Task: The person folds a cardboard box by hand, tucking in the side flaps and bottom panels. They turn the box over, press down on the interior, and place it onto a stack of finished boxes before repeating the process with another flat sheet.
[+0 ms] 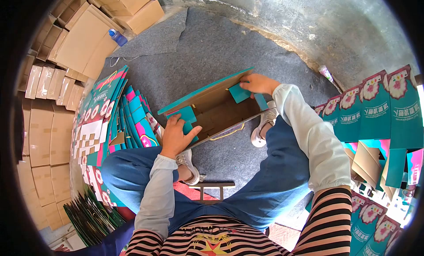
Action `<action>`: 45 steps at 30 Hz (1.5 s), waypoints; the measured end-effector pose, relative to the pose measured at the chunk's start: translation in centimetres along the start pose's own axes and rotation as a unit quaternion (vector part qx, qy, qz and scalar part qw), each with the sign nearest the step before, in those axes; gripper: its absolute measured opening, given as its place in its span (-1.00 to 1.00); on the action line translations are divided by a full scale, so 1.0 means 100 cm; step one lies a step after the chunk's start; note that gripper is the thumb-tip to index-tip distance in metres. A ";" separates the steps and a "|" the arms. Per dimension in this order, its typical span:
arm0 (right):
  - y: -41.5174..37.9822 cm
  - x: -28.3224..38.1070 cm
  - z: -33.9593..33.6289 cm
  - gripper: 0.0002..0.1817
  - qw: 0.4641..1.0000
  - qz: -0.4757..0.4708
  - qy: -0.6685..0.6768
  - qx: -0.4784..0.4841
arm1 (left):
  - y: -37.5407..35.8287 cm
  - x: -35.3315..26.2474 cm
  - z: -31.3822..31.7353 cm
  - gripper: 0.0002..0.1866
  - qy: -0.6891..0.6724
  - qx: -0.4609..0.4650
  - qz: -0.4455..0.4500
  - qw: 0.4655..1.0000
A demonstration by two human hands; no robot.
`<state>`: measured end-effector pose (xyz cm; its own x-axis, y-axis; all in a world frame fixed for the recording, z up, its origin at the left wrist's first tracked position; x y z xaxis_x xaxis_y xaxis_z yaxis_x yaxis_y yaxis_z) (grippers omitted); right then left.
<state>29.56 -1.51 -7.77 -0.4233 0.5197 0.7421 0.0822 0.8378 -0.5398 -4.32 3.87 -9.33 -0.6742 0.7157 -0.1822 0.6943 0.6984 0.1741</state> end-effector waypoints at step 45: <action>-0.037 -0.029 -0.020 -0.47 0.952 -0.134 -0.253 -0.103 | -0.003 0.018 -0.050 -0.53 0.099 0.125 0.118 0.980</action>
<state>32.34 -5.79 -7.13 -0.8308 0.1779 0.5274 0.0627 0.9714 -0.2289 -7.01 5.01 -4.83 -0.5057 0.8622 0.0295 0.8603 0.5065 -0.0576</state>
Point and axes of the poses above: each hand's wrist, its own y-axis towards the middle knuckle, its own z-axis out of the palm, x = y × z, the point moved 2 cm from there along y, towards the middle knuckle, and after that the axes turned 13 degrees about y, right-handed, at the moved point
